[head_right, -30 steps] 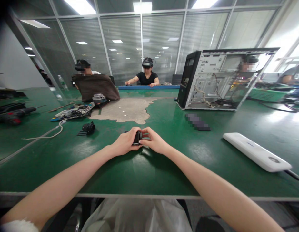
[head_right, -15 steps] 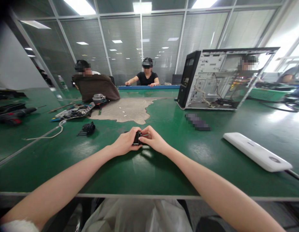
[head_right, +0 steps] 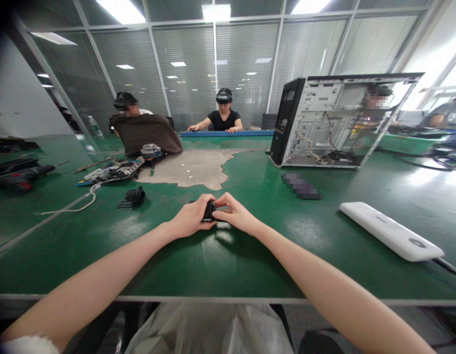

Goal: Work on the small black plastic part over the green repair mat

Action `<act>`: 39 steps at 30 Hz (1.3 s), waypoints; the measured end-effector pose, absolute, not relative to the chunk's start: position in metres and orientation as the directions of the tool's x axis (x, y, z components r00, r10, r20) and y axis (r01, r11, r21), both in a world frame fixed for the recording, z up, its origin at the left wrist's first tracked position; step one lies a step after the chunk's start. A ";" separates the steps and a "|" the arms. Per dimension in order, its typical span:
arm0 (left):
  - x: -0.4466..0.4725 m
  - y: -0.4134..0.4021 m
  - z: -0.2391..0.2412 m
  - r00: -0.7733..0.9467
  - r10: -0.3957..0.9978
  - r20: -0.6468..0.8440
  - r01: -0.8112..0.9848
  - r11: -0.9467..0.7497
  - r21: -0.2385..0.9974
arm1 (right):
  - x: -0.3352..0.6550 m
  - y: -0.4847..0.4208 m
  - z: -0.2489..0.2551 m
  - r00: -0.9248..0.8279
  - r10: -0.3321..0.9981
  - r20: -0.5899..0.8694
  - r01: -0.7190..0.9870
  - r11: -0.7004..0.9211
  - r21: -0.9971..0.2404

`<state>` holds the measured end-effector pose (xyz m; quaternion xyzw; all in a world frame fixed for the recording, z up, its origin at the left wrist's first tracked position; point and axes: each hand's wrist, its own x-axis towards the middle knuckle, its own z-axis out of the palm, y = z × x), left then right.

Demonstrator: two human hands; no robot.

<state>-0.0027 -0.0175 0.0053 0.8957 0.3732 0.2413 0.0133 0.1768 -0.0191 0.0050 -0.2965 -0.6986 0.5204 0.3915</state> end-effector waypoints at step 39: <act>-0.002 -0.018 0.006 0.606 0.675 0.421 0.651 -0.725 0.227 | 0.181 -0.016 0.007 -0.437 0.865 0.249 0.104 0.323 -0.941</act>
